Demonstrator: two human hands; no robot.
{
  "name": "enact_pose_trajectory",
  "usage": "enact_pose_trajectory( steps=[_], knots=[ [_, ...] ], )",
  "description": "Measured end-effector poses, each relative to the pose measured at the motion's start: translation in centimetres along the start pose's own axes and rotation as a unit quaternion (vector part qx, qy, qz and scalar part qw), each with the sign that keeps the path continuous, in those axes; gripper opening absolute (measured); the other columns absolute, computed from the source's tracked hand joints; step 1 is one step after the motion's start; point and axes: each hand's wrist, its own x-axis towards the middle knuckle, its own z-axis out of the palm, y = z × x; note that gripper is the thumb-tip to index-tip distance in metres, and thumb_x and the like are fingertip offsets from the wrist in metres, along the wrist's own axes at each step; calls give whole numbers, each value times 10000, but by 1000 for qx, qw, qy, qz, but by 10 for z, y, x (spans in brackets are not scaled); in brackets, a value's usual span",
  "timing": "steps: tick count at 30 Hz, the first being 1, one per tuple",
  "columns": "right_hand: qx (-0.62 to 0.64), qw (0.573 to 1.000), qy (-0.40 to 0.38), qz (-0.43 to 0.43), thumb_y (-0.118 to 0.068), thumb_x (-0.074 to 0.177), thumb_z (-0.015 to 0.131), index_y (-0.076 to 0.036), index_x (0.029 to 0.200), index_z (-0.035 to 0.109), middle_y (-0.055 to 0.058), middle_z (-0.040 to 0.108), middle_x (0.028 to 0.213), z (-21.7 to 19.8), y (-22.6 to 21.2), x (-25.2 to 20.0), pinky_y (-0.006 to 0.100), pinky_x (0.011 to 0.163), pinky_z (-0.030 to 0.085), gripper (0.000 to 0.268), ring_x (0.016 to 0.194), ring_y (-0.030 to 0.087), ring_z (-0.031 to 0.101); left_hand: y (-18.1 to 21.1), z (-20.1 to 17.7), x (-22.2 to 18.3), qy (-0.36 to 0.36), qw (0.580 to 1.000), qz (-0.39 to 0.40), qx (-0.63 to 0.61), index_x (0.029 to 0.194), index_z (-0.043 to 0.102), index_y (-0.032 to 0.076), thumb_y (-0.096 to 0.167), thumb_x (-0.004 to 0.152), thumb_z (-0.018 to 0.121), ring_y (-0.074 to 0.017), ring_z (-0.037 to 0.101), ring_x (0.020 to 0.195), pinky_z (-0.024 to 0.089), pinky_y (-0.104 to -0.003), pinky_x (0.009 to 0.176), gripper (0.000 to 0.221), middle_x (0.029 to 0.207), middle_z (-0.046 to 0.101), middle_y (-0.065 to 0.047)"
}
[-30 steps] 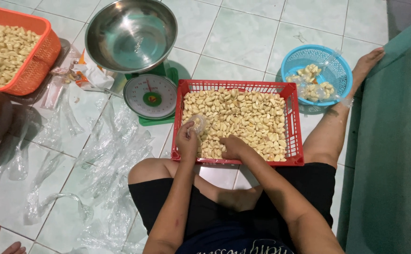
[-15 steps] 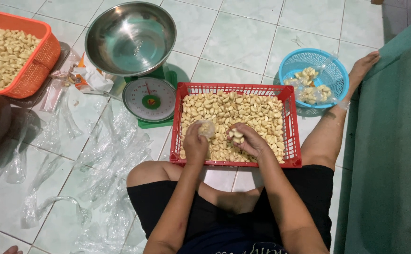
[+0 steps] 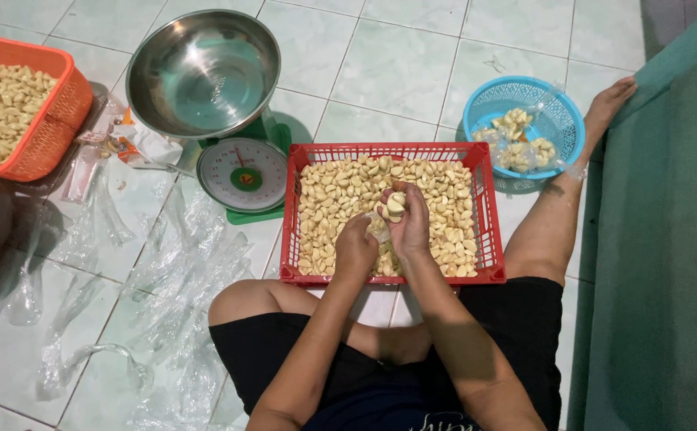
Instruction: Packaging peeled garlic cloves into small plastic bags from a large crate while sitting on the floor.
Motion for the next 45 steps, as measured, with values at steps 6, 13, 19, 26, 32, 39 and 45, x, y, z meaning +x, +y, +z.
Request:
enact_pose_trajectory(
  steps=[6,13,19,26,32,39,45],
  knots=[
    [-16,997,-5,-75,-432,1032,524,-72,1102,656,159,724,974,-1,7,3,339,806,658,390,913,220,744,7,-5,-1,-4,1000,-23,-19,1206,713,27,114,768,655,-341,634,1236,509,-424,1029,451,1229,691,-182],
    [-29,994,-12,-107,-411,1046,483,-66,934,646,134,708,940,17,-1,-14,335,822,638,397,848,184,715,1,-4,0,1,999,-42,-34,1213,713,34,129,749,654,-346,638,1229,502,-423,1045,478,1242,693,-176],
    [-54,990,-35,-125,-429,1082,403,-50,836,644,147,702,976,20,-2,-21,341,861,609,511,905,197,720,5,-9,0,11,997,-47,-56,1219,713,27,125,749,651,-352,632,1235,498,-421,1051,484,1233,696,-185],
    [-102,978,-110,-145,-368,1093,367,-27,893,612,185,715,969,31,-10,-32,335,931,559,465,966,226,711,9,-15,0,5,994,-77,-74,1244,715,69,139,746,640,-346,638,1219,507,-429,1039,509,1256,691,-157],
    [-73,981,-117,-134,-355,1092,366,-67,833,590,188,729,1003,27,-14,-27,286,922,540,448,997,220,717,17,-21,-3,14,992,-89,-91,1252,723,99,124,740,640,-330,646,1209,527,-396,1008,519,1252,694,-139],
    [-398,907,-2,-135,-267,1010,653,-137,928,700,99,738,977,-36,-30,18,336,857,566,161,989,193,687,21,-65,-13,83,981,-99,-144,1256,725,64,39,736,602,-425,639,1180,559,-400,926,535,1211,688,-241],
    [-849,506,-82,132,-595,943,614,-172,1520,480,265,438,1481,-67,-16,18,656,980,506,727,1331,504,511,-61,-46,-14,163,971,-103,-144,1271,729,98,26,756,569,-364,640,1196,538,-358,932,543,1236,684,-197]
  ],
)
